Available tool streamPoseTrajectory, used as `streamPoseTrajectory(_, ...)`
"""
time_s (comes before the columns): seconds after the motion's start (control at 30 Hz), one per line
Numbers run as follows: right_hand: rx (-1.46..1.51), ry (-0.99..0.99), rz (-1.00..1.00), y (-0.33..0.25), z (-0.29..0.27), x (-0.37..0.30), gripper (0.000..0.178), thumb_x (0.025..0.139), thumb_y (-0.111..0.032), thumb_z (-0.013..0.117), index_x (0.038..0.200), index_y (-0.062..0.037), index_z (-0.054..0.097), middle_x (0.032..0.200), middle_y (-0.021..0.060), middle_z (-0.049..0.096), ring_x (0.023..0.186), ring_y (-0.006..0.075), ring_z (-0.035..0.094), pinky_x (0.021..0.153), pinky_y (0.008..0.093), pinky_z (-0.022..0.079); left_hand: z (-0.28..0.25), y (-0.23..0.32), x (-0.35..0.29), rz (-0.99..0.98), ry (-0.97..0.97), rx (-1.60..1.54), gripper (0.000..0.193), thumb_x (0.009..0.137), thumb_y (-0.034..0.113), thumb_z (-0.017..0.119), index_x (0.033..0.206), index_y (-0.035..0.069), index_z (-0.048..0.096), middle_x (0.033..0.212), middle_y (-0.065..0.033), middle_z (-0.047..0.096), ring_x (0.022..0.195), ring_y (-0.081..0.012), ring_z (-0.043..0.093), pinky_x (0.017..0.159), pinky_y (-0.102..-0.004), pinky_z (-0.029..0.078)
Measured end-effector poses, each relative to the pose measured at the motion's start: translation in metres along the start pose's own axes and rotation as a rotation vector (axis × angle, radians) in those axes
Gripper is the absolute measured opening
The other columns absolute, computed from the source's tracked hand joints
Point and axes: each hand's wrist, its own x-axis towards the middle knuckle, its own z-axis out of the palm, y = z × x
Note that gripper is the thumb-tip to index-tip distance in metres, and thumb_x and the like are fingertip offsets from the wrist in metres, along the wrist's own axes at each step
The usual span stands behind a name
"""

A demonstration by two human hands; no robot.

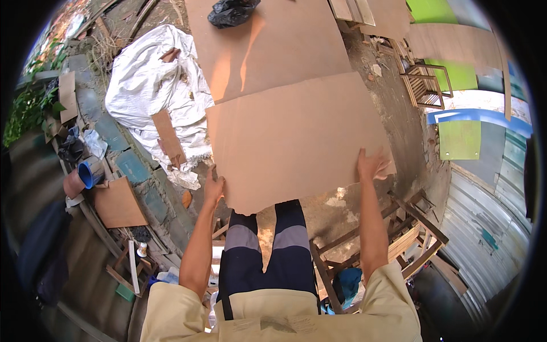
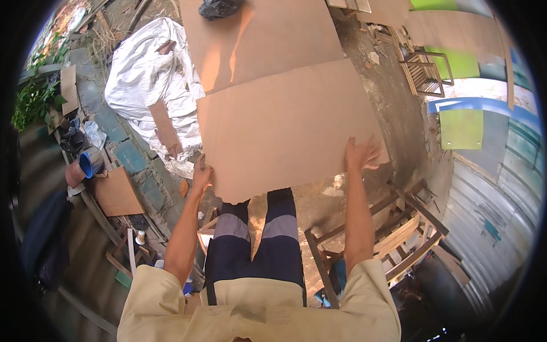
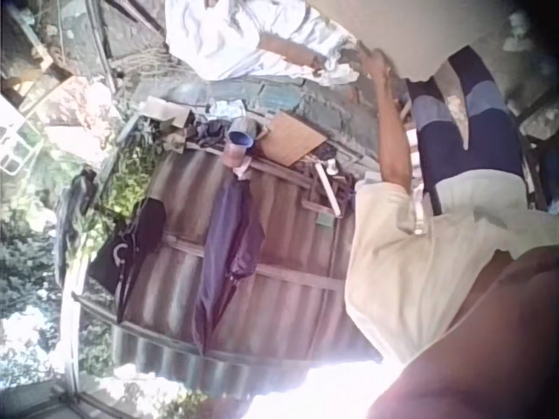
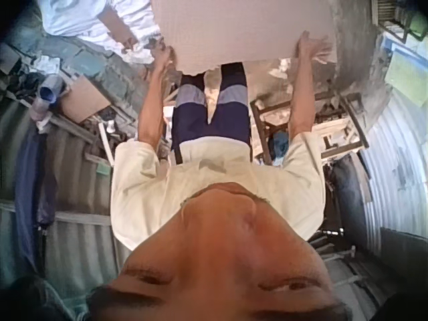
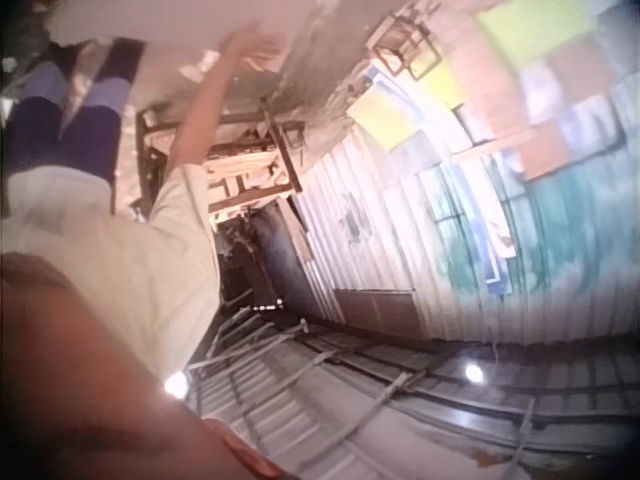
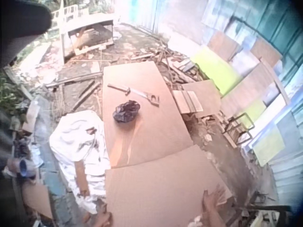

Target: The person aligns two large wood panels on a workbench and secures them together using a hammer and nails. The person repeatedly positions the panels, retrieves nails, and hammers them into place to join the pieces.

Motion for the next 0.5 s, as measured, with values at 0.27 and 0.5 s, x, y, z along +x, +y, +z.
streamPoseTrajectory(0.27, -0.099, -0.160, -0.192, -0.069, -0.005, 0.132, 0.087, 0.090, -0.062, 0.061, 0.156, -0.0087, 0.041, 0.157, 0.0250, 0.042, 0.150, 0.0430, 0.031, 0.121, 0.0620, 0.020, -0.005, 0.058, 0.045, 0.174, 0.375, 0.586, 0.062, 0.089, 0.036, 0.065, 0.138, 0.000, 0.051, 0.140, -0.0310, 0.052, 0.118, -0.0472, 0.061, 0.101, -0.0514, 0.049)
streamPoseTrajectory(0.5, -0.046, -0.194, -0.480, -0.049, 0.021, 0.190, 0.057, 0.091, -0.044, 0.071, 0.125, 0.0014, 0.066, 0.113, 0.0280, 0.070, 0.110, 0.0438, 0.066, 0.094, 0.0485, 0.051, -0.005, 0.058, 0.140, 0.187, 0.286, 0.200, 0.095, 0.085, 0.051, 0.072, 0.148, -0.010, 0.037, 0.137, -0.0314, 0.059, 0.126, -0.0415, 0.061, 0.105, -0.0440, 0.049)
